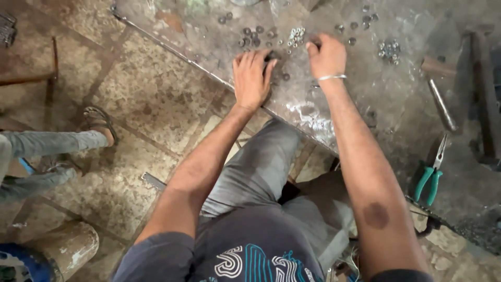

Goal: Weld nuts to a metal surface and inspect them using pliers.

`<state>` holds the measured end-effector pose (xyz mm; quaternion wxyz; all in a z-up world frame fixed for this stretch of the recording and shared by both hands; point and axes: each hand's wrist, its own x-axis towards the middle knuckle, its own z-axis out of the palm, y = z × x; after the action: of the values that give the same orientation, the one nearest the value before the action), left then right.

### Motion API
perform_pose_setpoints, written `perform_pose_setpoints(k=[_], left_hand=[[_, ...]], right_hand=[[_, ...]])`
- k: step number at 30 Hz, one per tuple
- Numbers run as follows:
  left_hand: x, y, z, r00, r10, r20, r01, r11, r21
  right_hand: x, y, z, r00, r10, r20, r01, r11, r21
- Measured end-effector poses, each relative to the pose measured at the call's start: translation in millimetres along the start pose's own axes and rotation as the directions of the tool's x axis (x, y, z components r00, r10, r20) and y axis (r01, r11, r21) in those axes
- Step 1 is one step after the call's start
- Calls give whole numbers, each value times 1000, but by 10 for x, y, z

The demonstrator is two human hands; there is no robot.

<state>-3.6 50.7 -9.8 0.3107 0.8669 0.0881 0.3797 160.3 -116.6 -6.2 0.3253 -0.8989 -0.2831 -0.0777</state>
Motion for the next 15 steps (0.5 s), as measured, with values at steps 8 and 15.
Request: perform_pose_setpoints(k=[8, 15], left_hand=[[30, 35, -11, 997, -24, 80, 20, 998, 56], [17, 30, 31, 998, -11, 63, 6, 997, 75]], right_hand=[[280, 101, 305, 987, -155, -37, 143, 963, -227], [206, -55, 138, 982, -185, 46, 190, 948, -254]])
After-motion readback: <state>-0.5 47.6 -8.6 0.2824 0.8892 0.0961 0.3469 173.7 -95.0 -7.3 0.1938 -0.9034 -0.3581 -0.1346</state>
